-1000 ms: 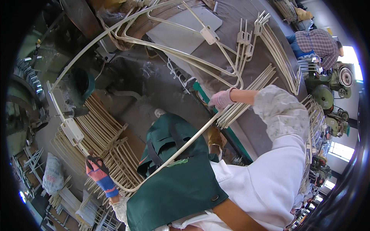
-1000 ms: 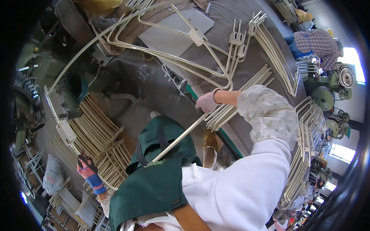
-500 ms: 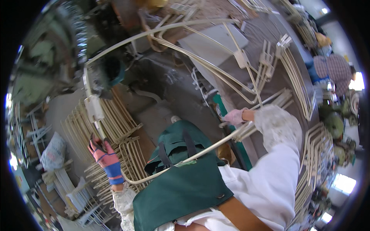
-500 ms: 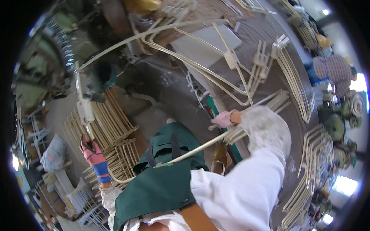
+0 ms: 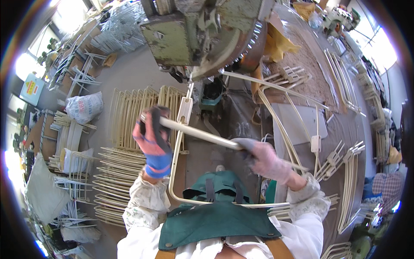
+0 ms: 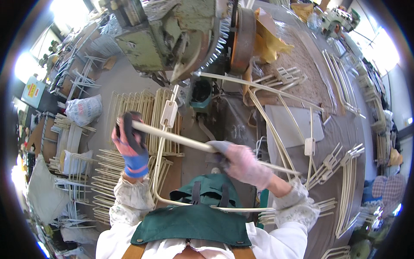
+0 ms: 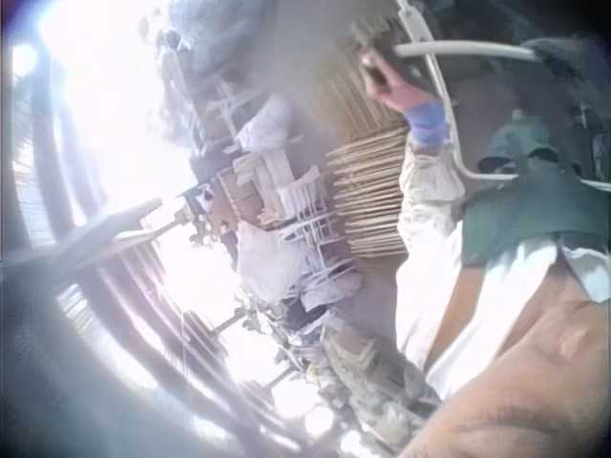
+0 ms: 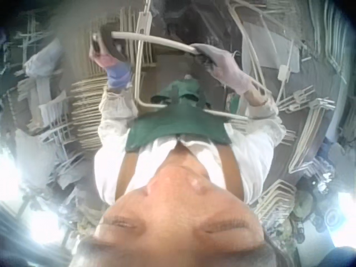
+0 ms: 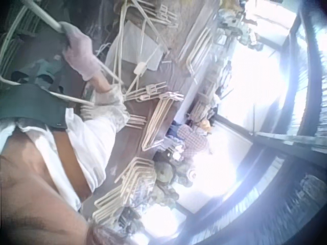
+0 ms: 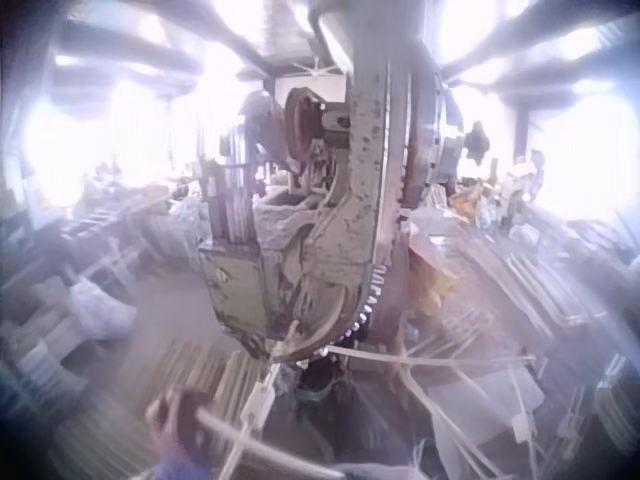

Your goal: The person uses a hydraulic press to attach plastic feet to metal chair frames. They repeatedly position frames under the press, activate the machine, and stack the finished frames. Later, they gather and bundle wooden dowels from a pile on the floor.

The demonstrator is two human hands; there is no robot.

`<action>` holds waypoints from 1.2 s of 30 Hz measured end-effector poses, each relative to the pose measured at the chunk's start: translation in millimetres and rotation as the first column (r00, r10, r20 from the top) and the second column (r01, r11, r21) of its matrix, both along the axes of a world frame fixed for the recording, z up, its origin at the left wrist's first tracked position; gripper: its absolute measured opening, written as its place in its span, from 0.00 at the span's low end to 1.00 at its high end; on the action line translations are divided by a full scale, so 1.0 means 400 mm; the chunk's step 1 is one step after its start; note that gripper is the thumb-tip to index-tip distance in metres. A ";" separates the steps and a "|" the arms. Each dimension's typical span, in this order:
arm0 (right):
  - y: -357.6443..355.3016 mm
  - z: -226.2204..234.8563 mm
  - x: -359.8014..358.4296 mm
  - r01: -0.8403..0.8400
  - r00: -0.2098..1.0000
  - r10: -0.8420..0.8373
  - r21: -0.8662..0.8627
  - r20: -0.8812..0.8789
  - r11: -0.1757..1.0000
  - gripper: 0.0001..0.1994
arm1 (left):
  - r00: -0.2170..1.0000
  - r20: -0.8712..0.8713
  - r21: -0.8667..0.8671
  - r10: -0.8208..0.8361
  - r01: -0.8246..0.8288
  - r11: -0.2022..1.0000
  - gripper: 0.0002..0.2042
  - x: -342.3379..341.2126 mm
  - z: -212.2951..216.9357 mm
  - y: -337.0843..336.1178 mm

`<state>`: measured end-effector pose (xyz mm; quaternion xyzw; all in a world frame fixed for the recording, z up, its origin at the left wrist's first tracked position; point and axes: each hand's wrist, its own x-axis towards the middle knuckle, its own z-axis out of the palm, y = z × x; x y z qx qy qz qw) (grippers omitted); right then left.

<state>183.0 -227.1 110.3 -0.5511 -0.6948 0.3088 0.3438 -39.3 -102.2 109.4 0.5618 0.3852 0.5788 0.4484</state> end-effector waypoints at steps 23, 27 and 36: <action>0.195 -0.159 0.323 0.125 0.940 -0.119 0.000 0.319 0.992 0.11 | 0.817 0.576 -0.554 0.002 0.389 0.736 0.08 0.280 -0.269 0.217; 0.198 -0.141 0.309 0.134 0.954 -0.109 -0.070 0.280 0.988 0.10 | 0.803 0.593 -0.575 0.068 0.362 0.734 0.08 0.283 -0.268 0.217; 0.238 -0.121 0.313 0.065 0.934 -0.015 -0.130 0.357 0.989 0.12 | 0.904 0.425 -0.652 -0.041 0.337 0.679 0.09 0.324 -0.319 0.231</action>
